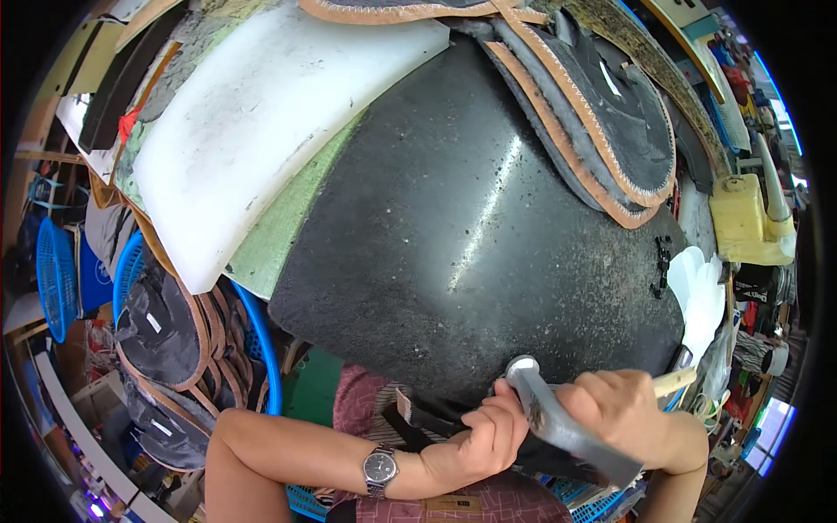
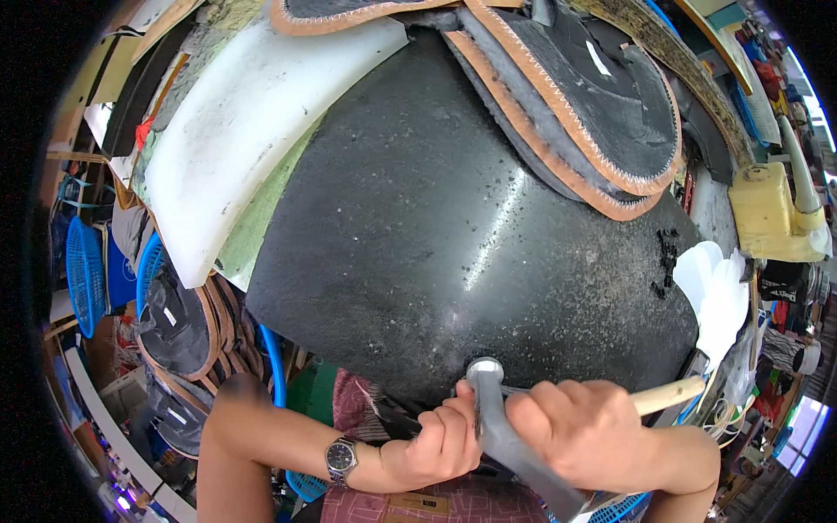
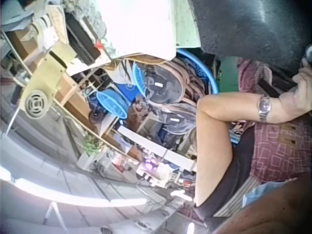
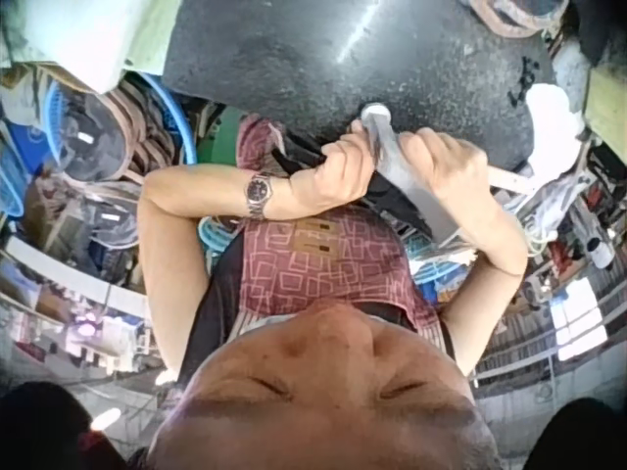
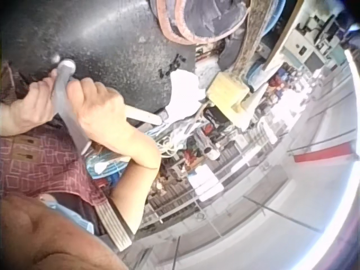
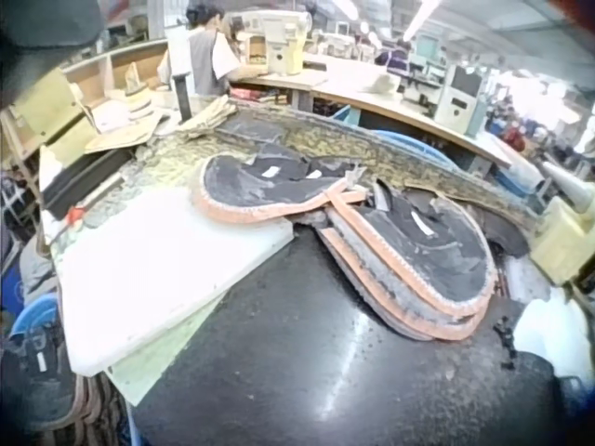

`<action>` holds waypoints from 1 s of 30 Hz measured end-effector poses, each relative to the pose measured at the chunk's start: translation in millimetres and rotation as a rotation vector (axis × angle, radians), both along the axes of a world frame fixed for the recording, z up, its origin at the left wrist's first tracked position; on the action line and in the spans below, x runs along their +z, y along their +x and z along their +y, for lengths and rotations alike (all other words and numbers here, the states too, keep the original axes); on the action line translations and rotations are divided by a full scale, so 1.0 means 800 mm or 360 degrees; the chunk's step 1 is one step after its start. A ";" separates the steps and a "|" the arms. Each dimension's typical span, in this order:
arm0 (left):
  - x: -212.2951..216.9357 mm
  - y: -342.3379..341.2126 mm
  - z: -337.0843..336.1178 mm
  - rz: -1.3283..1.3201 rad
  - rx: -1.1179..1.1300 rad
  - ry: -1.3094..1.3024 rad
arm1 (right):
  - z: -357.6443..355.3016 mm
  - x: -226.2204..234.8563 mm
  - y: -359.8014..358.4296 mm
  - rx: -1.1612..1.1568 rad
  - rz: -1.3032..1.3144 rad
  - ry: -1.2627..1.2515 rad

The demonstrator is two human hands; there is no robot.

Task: The person aligns a zipper with a black leather shoe upper and uses a hammer to drive small metal fasteners into the leather to secure the connection. The process involves handling the shoe parts and using a hammer for precision assembly.

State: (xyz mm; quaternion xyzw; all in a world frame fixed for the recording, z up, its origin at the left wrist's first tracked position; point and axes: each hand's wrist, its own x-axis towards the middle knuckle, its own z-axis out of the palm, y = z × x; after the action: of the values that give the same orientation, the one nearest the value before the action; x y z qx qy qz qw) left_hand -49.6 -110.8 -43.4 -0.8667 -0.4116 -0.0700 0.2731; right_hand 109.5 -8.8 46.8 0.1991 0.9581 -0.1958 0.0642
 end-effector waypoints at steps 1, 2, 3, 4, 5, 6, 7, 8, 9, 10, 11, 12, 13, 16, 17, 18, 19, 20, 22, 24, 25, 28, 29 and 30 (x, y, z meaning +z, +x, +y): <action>0.001 -0.001 -0.001 0.0022 -0.0018 -0.0016 | 0.006 0.005 -0.005 -0.0031 0.0035 0.0007; 0.003 -0.002 -0.002 -0.0005 -0.0017 -0.0071 | 0.009 0.007 -0.008 -0.0062 0.0069 0.0013; 0.005 -0.004 -0.003 -0.0033 -0.0017 -0.0126 | 0.005 0.004 -0.007 -0.0028 0.0031 0.0027; 0.007 -0.007 -0.002 -0.0065 -0.0021 -0.0172 | 0.000 -0.001 -0.004 0.0003 -0.0012 0.0049; 0.012 -0.012 -0.001 -0.0318 -0.0098 -0.0339 | -0.004 -0.003 -0.002 0.0032 -0.0056 0.0071; 0.017 -0.018 0.000 -0.0570 -0.0177 -0.0505 | -0.008 0.001 0.000 0.0025 -0.0145 0.0037; 0.022 -0.022 -0.001 -0.0816 -0.0250 -0.0664 | -0.004 0.001 0.001 0.0021 -0.0093 -0.0013; 0.015 -0.018 -0.011 -0.0787 -0.0291 -0.0628 | 0.004 -0.003 0.002 0.0016 -0.0041 -0.0062; 0.014 -0.017 -0.014 -0.0784 -0.0274 -0.0623 | 0.011 -0.004 0.002 0.0011 0.0011 -0.0111; 0.012 -0.017 -0.017 -0.0784 -0.0262 -0.0624 | 0.011 0.004 -0.005 0.0009 -0.0011 0.0041; 0.010 -0.017 -0.020 -0.0782 -0.0249 -0.0625 | 0.006 0.004 -0.008 0.0015 0.0028 0.0055; 0.008 -0.016 -0.025 -0.0767 -0.0263 -0.0657 | 0.000 0.002 -0.009 0.0021 0.0068 0.0070; 0.007 -0.017 -0.025 -0.0747 -0.0284 -0.0679 | -0.002 0.000 -0.009 0.0023 0.0110 0.0097; 0.010 -0.025 -0.008 -0.0992 -0.0138 -0.0831 | -0.013 -0.004 0.016 -0.0108 -0.0037 -0.0070; 0.013 -0.029 0.003 -0.1120 -0.0065 -0.0881 | -0.010 0.002 0.027 -0.0198 0.0010 -0.0151; 0.024 -0.031 0.013 -0.1231 0.0055 -0.0968 | -0.011 0.008 0.039 -0.0417 0.0020 -0.0242; 0.020 -0.029 0.014 -0.1421 -0.0071 -0.1009 | -0.009 0.016 0.044 -0.0584 0.0084 -0.0214; 0.008 -0.021 0.008 -0.1607 -0.0187 -0.1053 | -0.005 0.026 0.049 -0.0598 0.0213 -0.0074; -0.015 -0.005 -0.020 -0.2184 -0.0377 -0.1496 | -0.005 0.073 0.057 -0.0634 0.0230 0.0321; 0.037 -0.005 0.013 -0.2205 -0.0249 -0.1474 | -0.015 0.097 0.093 -0.0818 0.0119 0.0884; 0.057 0.002 0.066 -0.2212 -0.0344 -0.1372 | -0.023 0.107 0.102 -0.1145 0.0380 0.0913; 0.099 0.005 0.217 -0.2218 -0.0262 -0.1212 | 0.032 0.103 0.087 -0.1699 0.1177 0.0242; 0.097 0.005 0.270 -0.2108 -0.0211 -0.1079 | 0.065 0.099 0.074 -0.1593 0.1053 0.0113; 0.100 -0.001 0.317 -0.2124 -0.0156 -0.1051 | 0.094 0.104 0.058 -0.1471 0.0935 0.0007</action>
State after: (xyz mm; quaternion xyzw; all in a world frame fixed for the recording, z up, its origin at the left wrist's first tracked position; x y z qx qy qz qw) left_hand -50.2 142.6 36.2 -0.6944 -0.4505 -0.4661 -0.3126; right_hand 156.2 66.1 130.2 0.5365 0.7488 -0.2490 -0.2992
